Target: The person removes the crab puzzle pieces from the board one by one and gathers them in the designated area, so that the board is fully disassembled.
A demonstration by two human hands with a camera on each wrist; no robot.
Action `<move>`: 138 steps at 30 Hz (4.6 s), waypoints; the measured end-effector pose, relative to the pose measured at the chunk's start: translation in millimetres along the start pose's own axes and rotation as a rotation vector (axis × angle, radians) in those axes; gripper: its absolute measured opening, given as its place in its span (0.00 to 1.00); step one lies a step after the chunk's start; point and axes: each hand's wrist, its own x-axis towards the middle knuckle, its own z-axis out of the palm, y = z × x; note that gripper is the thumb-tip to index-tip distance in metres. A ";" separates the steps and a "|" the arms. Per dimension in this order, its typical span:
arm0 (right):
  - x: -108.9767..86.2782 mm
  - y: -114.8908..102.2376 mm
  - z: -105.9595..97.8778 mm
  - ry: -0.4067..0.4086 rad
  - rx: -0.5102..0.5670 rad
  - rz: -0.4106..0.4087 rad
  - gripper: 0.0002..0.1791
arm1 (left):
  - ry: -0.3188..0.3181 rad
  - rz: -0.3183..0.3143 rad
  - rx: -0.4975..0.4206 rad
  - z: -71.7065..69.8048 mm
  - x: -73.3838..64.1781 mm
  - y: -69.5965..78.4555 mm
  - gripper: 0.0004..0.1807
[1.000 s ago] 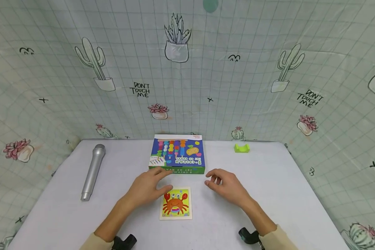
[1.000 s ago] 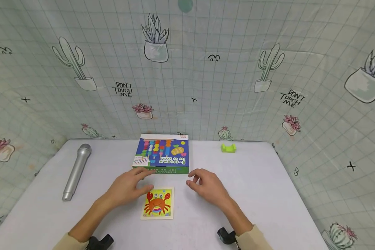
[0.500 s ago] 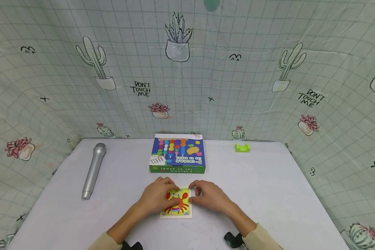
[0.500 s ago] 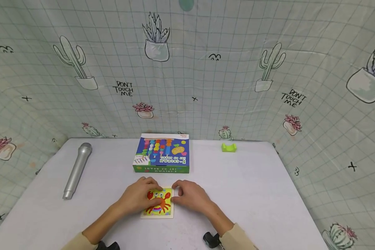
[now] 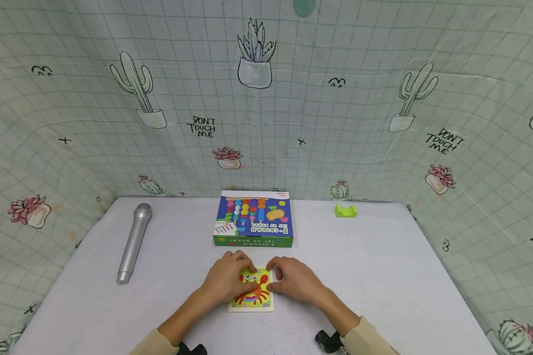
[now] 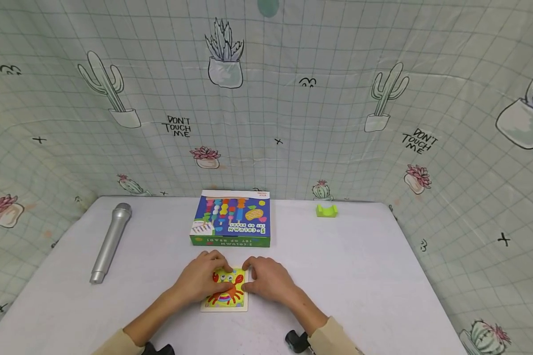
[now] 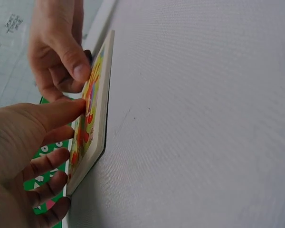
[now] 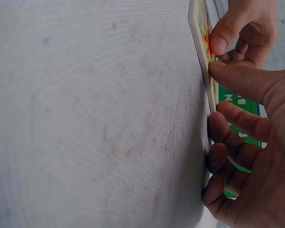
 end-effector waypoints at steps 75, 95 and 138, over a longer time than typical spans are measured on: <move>3.5 -4.5 4.8 -0.011 0.095 0.034 0.25 | 0.001 -0.013 -0.005 2.6 3.2 2.2 0.15; 5.4 -3.5 1.6 -0.045 0.146 0.053 0.22 | -0.014 -0.029 -0.020 2.6 3.6 4.0 0.15; 12.1 -1.2 -1.7 -0.043 0.253 0.092 0.12 | -0.018 -0.046 -0.041 1.7 4.5 4.6 0.15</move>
